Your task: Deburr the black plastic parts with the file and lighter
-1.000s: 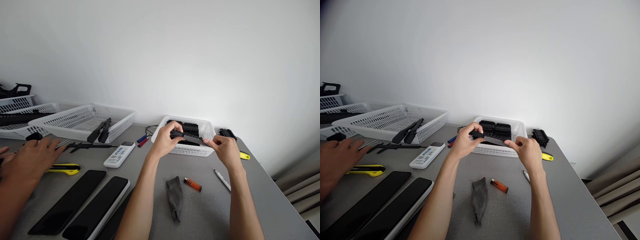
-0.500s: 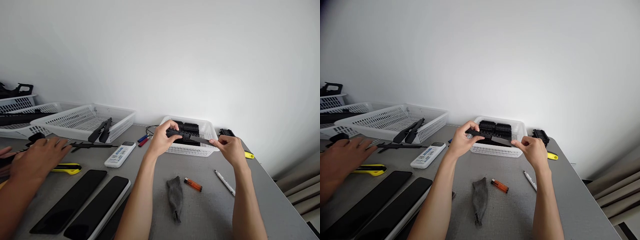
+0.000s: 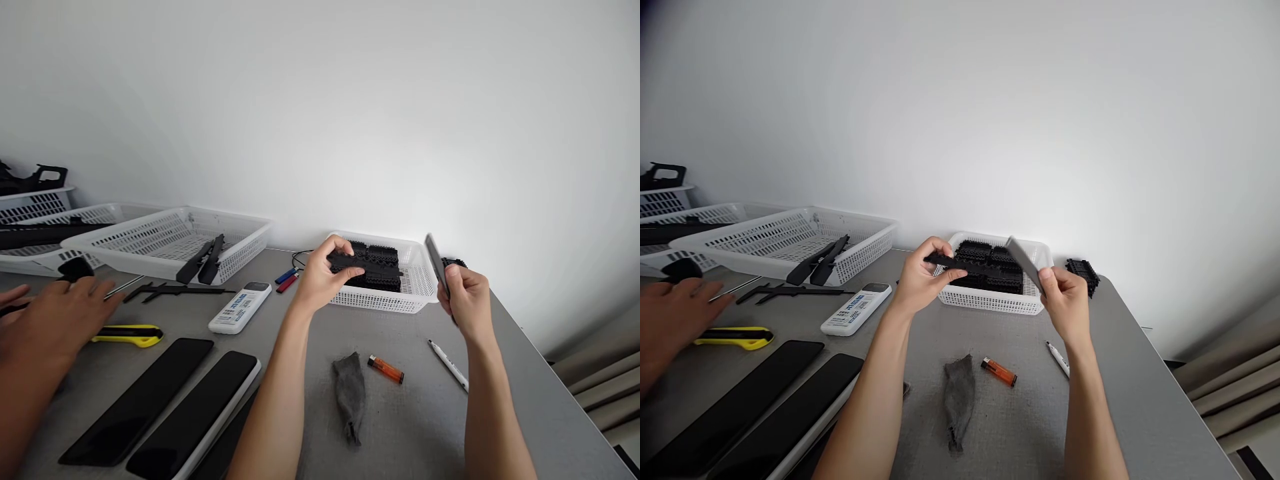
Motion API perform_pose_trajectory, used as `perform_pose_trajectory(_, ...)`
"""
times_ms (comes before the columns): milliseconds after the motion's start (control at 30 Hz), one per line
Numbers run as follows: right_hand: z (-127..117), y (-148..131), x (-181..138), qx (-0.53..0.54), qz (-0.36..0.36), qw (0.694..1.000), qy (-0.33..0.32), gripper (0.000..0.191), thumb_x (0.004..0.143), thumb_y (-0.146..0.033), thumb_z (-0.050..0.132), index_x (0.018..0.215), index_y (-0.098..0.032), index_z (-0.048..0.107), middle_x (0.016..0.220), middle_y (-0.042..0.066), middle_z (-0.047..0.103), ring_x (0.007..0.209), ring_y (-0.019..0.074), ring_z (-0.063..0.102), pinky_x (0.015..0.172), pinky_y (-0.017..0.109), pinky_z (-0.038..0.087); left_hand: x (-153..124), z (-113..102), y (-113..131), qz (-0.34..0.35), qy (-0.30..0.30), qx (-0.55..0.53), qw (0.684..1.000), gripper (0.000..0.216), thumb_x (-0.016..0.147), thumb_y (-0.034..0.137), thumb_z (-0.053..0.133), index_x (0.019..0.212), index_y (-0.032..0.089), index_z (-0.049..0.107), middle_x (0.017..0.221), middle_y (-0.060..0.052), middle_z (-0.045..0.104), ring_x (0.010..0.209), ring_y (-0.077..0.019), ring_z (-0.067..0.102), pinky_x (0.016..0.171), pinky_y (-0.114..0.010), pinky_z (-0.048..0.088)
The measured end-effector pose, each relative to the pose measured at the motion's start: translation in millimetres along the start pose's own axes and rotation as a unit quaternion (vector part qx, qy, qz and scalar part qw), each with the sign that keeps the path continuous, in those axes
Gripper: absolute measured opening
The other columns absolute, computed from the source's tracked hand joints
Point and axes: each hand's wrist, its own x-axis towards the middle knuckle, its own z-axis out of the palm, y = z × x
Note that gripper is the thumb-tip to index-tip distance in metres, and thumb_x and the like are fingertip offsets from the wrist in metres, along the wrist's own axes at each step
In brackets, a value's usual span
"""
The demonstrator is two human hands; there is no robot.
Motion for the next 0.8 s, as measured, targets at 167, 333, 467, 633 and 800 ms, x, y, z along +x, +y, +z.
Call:
perform_pose_trajectory(167, 28.8, -6.7, -4.8, 0.103, 0.079, 0.989, -0.064, 0.049, 0.087, -0.068, 0.058, 0.087, -0.019, 0.062, 0.057, -0.007, 0.032, 0.048, 0.0089, 0.03, 0.042, 0.022, 0.024, -0.3, -0.8, 12.9, -0.031, -0.036, 0.015, 0.999, 0.026, 0.08, 0.035, 0.075, 0.09, 0.023, 0.055, 0.093, -0.001, 0.06, 0.092, -0.0195, 0.056, 0.083, -0.03, 0.043)
perform_pose_trajectory(333, 45.6, -3.4, -5.5, 0.108, 0.122, 0.983, -0.081, 0.043, 0.076, -0.059, 0.076, 0.094, -0.021, 0.064, 0.059, -0.008, 0.032, 0.052, 0.0081, 0.028, 0.043, 0.022, 0.022, 0.0, 3.0, 24.4, -0.017, -0.061, 0.005, 0.998, 0.022, 0.085, 0.038, 0.068, 0.092, 0.022, 0.054, 0.094, -0.001, 0.059, 0.093, -0.0197, 0.056, 0.085, -0.03, 0.042)
perform_pose_trajectory(467, 51.9, -3.2, -7.4, 0.126, 0.112, 0.983, -0.065, 0.039, 0.073, -0.053, 0.08, 0.079, -0.02, 0.06, 0.057, -0.009, 0.03, 0.05, 0.007, 0.025, 0.043, 0.023, 0.021, -0.8, 7.1, 29.4, 0.016, -0.069, 0.014, 0.997, 0.015, 0.088, 0.035, 0.061, 0.094, 0.023, 0.054, 0.094, -0.002, 0.057, 0.095, -0.0203, 0.055, 0.086, -0.031, 0.042)
perform_pose_trajectory(633, 49.6, -4.2, -7.3, 0.177, 0.108, 0.975, -0.08, 0.035, 0.076, -0.049, 0.079, 0.084, -0.02, 0.061, 0.054, -0.01, 0.03, 0.048, 0.0067, 0.023, 0.042, 0.023, 0.021, -3.3, 5.7, 27.0, 0.011, -0.077, 0.016, 0.997, 0.021, 0.088, 0.035, 0.059, 0.104, 0.024, 0.052, 0.103, -0.005, 0.057, 0.103, -0.0225, 0.054, 0.09, -0.033, 0.043)
perform_pose_trajectory(800, 47.7, -4.1, -7.6, 0.188, 0.096, 0.976, -0.05, 0.032, 0.075, -0.045, 0.081, 0.085, -0.02, 0.065, 0.056, -0.01, 0.032, 0.046, 0.0059, 0.024, 0.04, 0.023, 0.021, -5.5, 7.1, 20.2, -0.03, -0.075, 0.031, 0.996, 0.031, 0.091, 0.042, 0.057, 0.116, 0.027, 0.047, 0.123, -0.008, 0.054, 0.123, -0.0263, 0.049, 0.102, -0.038, 0.042)
